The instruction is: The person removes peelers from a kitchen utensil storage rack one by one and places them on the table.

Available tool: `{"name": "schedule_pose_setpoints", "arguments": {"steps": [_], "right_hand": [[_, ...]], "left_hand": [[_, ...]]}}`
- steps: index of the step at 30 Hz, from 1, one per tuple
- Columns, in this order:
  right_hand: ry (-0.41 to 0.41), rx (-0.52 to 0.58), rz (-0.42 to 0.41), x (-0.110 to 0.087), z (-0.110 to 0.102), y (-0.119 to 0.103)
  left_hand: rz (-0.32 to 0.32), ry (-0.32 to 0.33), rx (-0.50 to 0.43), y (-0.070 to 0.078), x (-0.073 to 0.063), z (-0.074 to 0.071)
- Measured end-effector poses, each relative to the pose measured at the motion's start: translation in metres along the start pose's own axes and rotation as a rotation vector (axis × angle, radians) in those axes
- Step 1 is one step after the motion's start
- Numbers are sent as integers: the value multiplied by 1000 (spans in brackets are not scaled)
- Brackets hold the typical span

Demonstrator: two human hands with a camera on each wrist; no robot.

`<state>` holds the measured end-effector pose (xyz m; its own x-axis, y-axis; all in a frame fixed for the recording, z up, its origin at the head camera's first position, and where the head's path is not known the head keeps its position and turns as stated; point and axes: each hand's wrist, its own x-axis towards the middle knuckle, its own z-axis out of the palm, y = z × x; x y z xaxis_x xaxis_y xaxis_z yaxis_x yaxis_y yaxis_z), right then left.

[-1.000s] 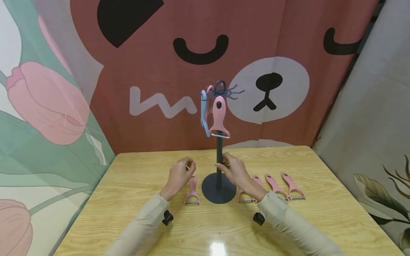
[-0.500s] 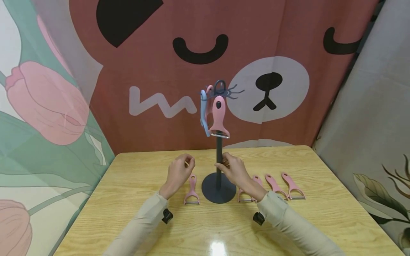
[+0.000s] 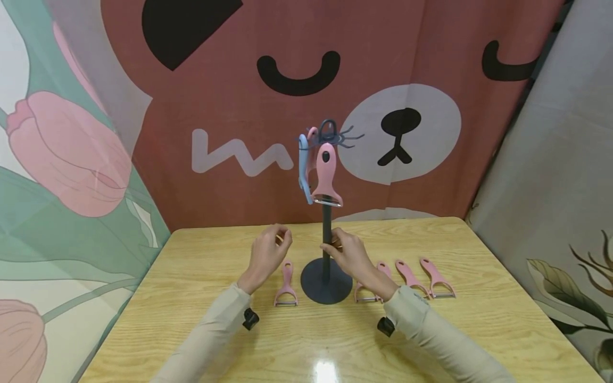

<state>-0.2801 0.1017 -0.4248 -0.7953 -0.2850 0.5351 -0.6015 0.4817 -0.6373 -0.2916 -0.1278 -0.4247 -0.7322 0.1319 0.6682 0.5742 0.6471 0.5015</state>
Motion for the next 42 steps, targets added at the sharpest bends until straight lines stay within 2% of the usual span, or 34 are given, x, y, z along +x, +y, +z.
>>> {"name": "schedule_pose_setpoints", "arguments": {"steps": [19,29,37,42], "right_hand": [[-1,-13,5,-1,0,-1],[-1,-21,4,0,0,0],[-3,-6,15,-1,0,0],[1,-19,3,0,0,0]], "left_hand": [[60,50,-59,7,15,-6],[66,42,-72,11,24,-11],[126,117,-94,14,31,-13],[142,143,-114,18,36,-14]]}}
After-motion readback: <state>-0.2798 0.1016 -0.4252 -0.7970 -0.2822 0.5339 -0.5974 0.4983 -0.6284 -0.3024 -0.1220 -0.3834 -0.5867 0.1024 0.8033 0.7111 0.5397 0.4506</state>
